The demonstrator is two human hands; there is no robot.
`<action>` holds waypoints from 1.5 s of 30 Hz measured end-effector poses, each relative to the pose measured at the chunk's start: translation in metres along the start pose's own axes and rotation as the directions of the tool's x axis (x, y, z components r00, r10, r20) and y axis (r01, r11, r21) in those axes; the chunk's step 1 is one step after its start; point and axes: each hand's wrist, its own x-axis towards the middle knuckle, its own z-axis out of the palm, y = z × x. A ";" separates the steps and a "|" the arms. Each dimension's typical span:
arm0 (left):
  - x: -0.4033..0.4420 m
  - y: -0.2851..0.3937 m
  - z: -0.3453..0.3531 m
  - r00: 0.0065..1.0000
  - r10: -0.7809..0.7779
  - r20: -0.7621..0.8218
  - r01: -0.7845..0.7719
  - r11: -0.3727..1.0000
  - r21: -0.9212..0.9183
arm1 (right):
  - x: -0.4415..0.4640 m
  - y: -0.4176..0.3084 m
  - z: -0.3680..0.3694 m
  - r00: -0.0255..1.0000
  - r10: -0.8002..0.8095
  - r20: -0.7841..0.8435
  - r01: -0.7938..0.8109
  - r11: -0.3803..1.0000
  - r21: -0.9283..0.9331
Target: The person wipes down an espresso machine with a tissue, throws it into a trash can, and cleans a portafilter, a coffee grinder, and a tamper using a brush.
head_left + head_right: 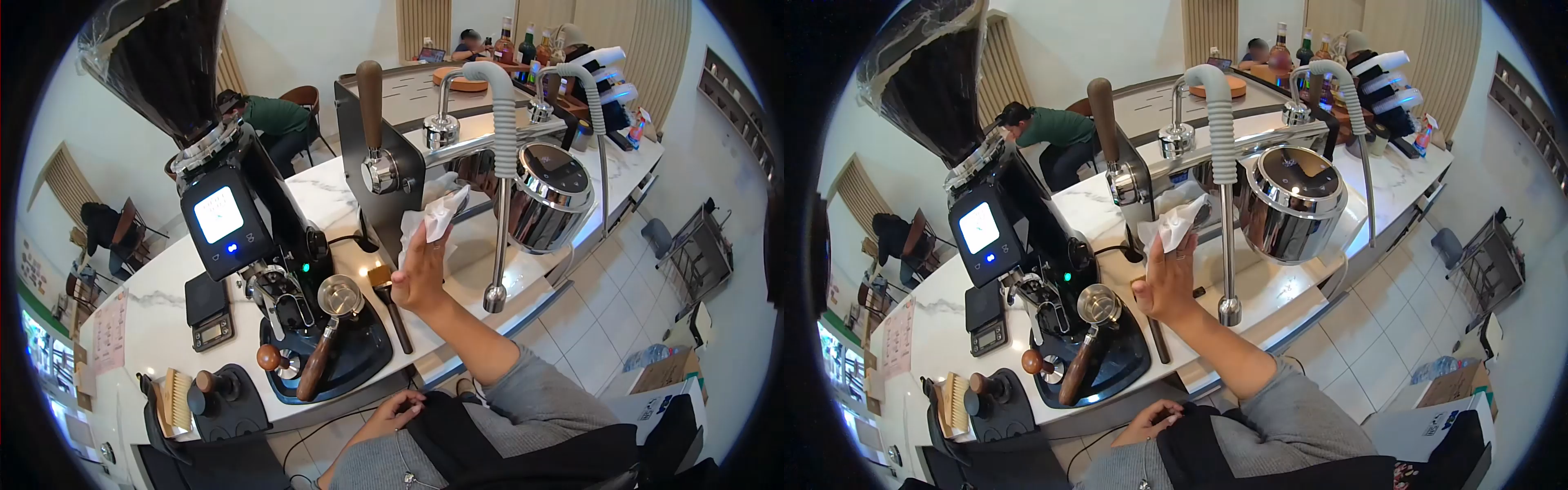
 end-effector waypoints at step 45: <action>0.007 -0.011 -0.010 0.999 0.036 -0.016 -0.036 0.998 -0.056 | -0.062 0.046 -0.029 0.989 -0.052 0.139 0.051 0.999 0.017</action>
